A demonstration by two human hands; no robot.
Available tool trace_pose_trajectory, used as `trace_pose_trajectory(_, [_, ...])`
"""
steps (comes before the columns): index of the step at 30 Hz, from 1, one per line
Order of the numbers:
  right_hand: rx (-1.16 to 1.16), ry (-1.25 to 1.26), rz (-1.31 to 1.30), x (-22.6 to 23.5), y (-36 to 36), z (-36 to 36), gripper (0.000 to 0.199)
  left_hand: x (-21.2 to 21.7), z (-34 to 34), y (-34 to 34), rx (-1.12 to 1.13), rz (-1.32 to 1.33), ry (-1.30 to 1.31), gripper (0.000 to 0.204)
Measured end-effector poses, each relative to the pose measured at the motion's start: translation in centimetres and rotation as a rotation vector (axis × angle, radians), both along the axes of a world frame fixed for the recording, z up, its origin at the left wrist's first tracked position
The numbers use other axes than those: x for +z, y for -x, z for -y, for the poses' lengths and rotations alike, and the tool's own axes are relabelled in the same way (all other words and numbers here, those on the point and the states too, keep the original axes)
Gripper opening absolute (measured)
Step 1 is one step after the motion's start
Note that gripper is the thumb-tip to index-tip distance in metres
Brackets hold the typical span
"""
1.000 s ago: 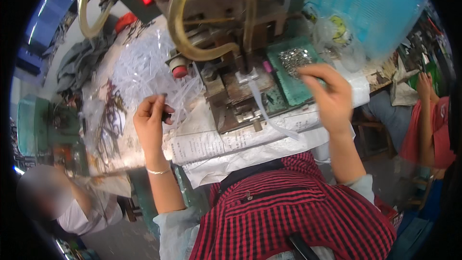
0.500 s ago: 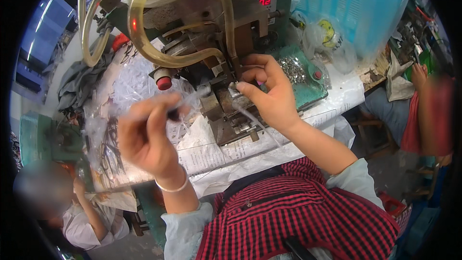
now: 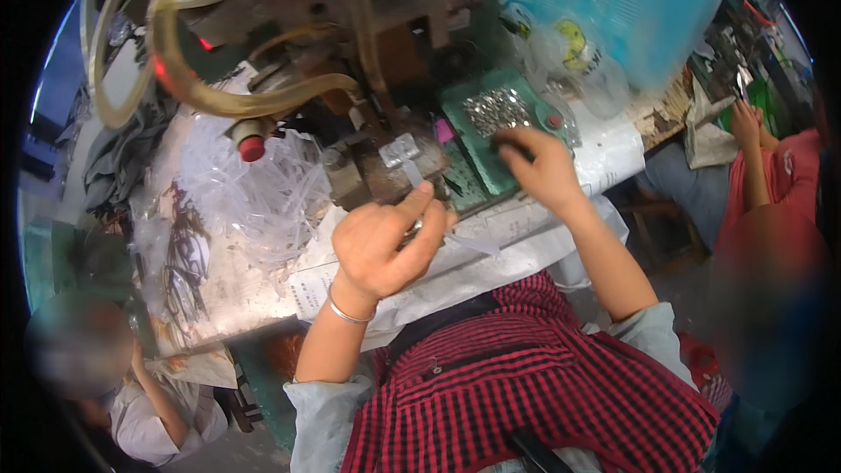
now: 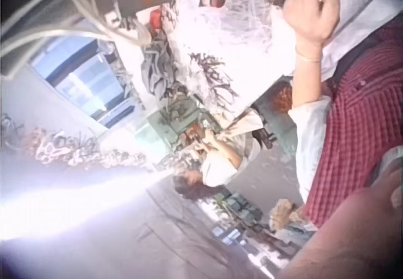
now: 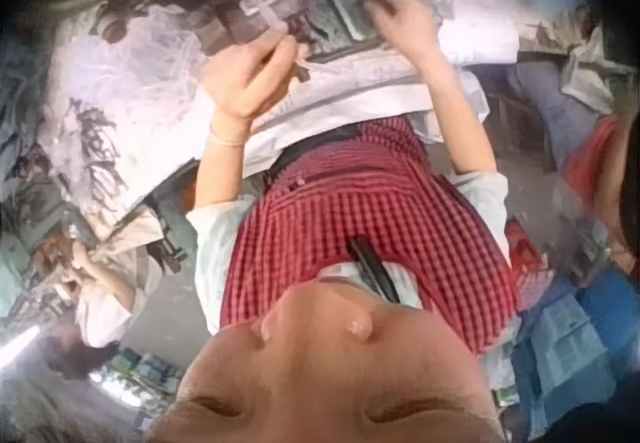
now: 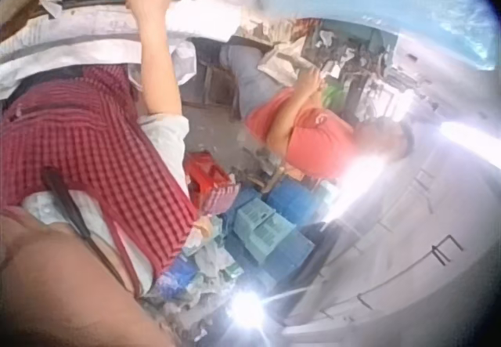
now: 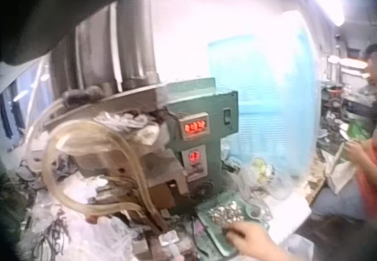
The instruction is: The person repeatedly picks small metallic components and places them into a press machine, then removes the processed items. They also handle a large white sack and a plastic bag, moving them around the workspace.
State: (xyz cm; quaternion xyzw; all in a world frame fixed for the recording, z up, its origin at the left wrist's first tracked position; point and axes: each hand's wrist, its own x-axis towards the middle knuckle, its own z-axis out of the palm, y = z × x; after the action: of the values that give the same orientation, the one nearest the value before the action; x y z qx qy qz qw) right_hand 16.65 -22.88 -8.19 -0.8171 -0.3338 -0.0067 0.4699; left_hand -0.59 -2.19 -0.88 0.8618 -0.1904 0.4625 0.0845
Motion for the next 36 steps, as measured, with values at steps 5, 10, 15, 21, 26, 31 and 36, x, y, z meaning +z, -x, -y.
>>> trace_pose_trajectory(5, [-0.213, -0.166, -0.01, 0.1, -2.5, 0.5, 0.013, -0.1, -0.1, -0.2, 0.004, 0.026, 0.008, 0.026])
trace_pose_trajectory(10, [-0.165, 0.169, 0.213, -0.7, 0.1, 0.3, 0.015, -0.6, 0.0, 0.0, 0.03, 0.016, 0.05, 0.027])
trace_pose_trajectory(15, [-0.195, 0.287, 0.387, -2.1, -0.7, -0.6, 0.012, 2.3, 1.4, 3.4, -0.063, -0.233, 0.415, 0.035])
trace_pose_trajectory(21, [-0.22, 0.13, 0.296, -2.7, 0.2, -0.6, 0.007, 8.2, 5.4, 9.5, -0.769, -0.08, 0.964, 0.022])
trace_pose_trajectory(26, [-0.272, -0.119, 0.038, -2.6, 0.6, -0.1, 0.014, 6.2, -2.5, 13.0, -0.583, 0.066, 0.82, 0.047])
trace_pose_trajectory(31, [-0.147, -0.158, -0.123, -0.5, 0.8, -1.6, 0.017, 1.0, -10.3, 8.6, 0.6, -0.211, 0.575, 0.009])
trace_pose_trajectory(36, [-0.151, -0.205, -0.082, -0.7, 0.2, -4.5, 0.015, -8.7, -13.4, 3.5, 1.007, -0.431, 0.11, 0.012])
